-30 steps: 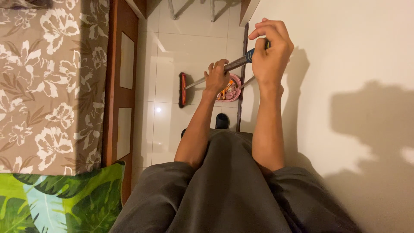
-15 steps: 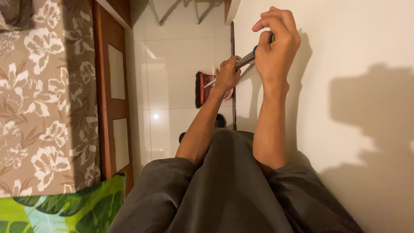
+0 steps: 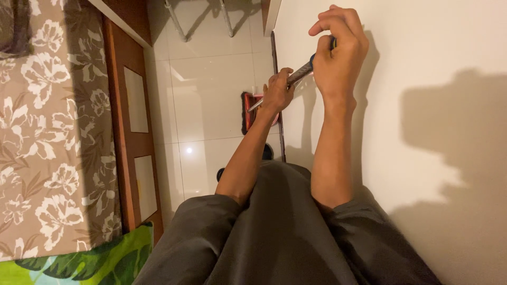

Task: The person smooths and pats a pillow on a bed, adjusts the handle of a broom, and sweeps the floor toward a dustpan before leaning the broom against the wall.

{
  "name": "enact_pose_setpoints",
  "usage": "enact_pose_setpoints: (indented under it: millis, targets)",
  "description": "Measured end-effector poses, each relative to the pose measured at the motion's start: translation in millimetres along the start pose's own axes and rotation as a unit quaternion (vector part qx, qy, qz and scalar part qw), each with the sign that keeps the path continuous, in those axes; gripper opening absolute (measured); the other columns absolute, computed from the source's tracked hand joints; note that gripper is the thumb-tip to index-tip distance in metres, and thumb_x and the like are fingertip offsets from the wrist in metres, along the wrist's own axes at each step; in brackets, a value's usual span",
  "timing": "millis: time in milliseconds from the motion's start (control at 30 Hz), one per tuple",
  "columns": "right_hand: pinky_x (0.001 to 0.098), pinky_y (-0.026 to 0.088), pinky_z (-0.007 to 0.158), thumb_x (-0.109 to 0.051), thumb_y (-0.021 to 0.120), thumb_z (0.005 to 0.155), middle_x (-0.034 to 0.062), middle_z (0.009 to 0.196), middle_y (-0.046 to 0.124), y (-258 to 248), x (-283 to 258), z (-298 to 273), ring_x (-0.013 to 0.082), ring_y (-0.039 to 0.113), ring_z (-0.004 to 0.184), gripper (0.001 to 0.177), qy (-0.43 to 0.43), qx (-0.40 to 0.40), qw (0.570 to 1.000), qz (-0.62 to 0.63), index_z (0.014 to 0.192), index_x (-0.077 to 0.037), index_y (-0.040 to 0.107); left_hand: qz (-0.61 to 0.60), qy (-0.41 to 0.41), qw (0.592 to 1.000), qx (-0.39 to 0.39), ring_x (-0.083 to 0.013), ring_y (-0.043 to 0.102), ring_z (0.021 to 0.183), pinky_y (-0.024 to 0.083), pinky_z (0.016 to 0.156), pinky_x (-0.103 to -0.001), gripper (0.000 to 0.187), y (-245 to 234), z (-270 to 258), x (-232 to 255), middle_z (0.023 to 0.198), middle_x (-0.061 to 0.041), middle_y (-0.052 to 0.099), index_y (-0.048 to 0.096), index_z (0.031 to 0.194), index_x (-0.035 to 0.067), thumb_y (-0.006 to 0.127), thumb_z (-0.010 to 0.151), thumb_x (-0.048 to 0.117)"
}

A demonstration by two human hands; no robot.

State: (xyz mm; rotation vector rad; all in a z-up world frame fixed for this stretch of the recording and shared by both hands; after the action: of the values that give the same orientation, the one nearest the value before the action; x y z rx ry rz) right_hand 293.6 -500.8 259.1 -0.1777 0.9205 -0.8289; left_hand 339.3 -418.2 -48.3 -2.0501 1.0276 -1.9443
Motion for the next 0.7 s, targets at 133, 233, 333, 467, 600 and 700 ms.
enact_pose_setpoints:
  millis: [133, 233, 333, 467, 600, 700]
  targets:
    - [0.0361, 0.047, 0.074, 0.022, 0.049, 0.082, 0.0081, 0.121, 0.065, -8, 13, 2, 0.0268, 0.065, 0.110, 0.035, 0.062, 0.011, 0.997, -0.037, 0.095, -0.003, 0.070, 0.022, 0.029, 0.998, 0.044, -0.0393, 0.045, 0.136, 0.031, 0.106, -0.073, 0.066, 0, -2, 15, 0.140, -0.017, 0.056, 0.032, 0.148, 0.011, 0.069, 0.095, 0.027]
    - [0.0378, 0.046, 0.089, 0.020, 0.057, 0.084, 0.0053, 0.122, 0.059, -18, 1, 1, 0.0279, 0.051, 0.121, 0.033, 0.012, 0.037, 0.989, -0.140, 0.101, -0.005, 0.069, 0.008, 0.047, 0.997, 0.066, -0.0381, 0.049, 0.134, 0.040, 0.105, -0.068, 0.067, 0, -2, 23, 0.143, -0.018, 0.056, 0.031, 0.150, 0.010, 0.066, 0.098, 0.033]
    - [0.0413, 0.042, 0.106, 0.014, 0.069, 0.092, 0.0037, 0.128, 0.052, -24, -6, -6, 0.0283, 0.041, 0.126, 0.026, -0.008, 0.065, 0.974, -0.215, 0.107, -0.008, 0.068, 0.013, 0.025, 0.998, 0.064, -0.0360, 0.053, 0.133, 0.045, 0.102, -0.065, 0.062, 9, -2, 28, 0.144, -0.016, 0.056, 0.035, 0.148, 0.012, 0.065, 0.099, 0.034]
    - [0.0416, 0.041, 0.108, 0.010, 0.074, 0.092, 0.0068, 0.141, 0.045, -35, -6, -18, 0.0322, 0.037, 0.129, 0.029, 0.018, 0.105, 0.971, -0.214, 0.115, -0.007, 0.067, 0.032, 0.002, 0.997, 0.074, -0.0385, 0.051, 0.131, 0.042, 0.095, -0.067, 0.056, 12, -3, 41, 0.141, -0.016, 0.052, 0.039, 0.140, 0.012, 0.068, 0.096, 0.031]
    - [0.0375, 0.050, 0.106, 0.009, 0.075, 0.096, 0.0061, 0.141, 0.048, -50, 4, -26, 0.0294, 0.046, 0.129, 0.023, 0.047, 0.140, 0.971, -0.190, 0.113, -0.005, 0.068, 0.056, 0.026, 0.992, 0.107, -0.0420, 0.051, 0.125, 0.047, 0.085, -0.063, 0.051, 12, -3, 59, 0.130, -0.016, 0.051, 0.043, 0.133, 0.011, 0.070, 0.095, 0.032]
    - [0.0347, 0.057, 0.095, 0.007, 0.077, 0.097, 0.0048, 0.130, 0.058, -60, 12, -25, 0.0283, 0.056, 0.121, 0.013, 0.040, 0.169, 0.964, -0.200, 0.101, -0.004, 0.070, 0.057, 0.048, 0.989, 0.127, -0.0426, 0.053, 0.119, 0.052, 0.084, -0.057, 0.043, 15, -1, 64, 0.126, -0.017, 0.051, 0.051, 0.128, 0.010, 0.071, 0.096, 0.029]
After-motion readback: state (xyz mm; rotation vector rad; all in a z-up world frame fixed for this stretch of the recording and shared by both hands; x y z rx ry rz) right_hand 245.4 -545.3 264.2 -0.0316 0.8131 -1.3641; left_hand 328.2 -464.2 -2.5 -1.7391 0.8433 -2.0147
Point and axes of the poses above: each hand's wrist, its own z-axis towards the middle knuckle, its own y-axis out of the palm, x = y × z, the point moved 10 cm from there along z, towards the middle knuckle
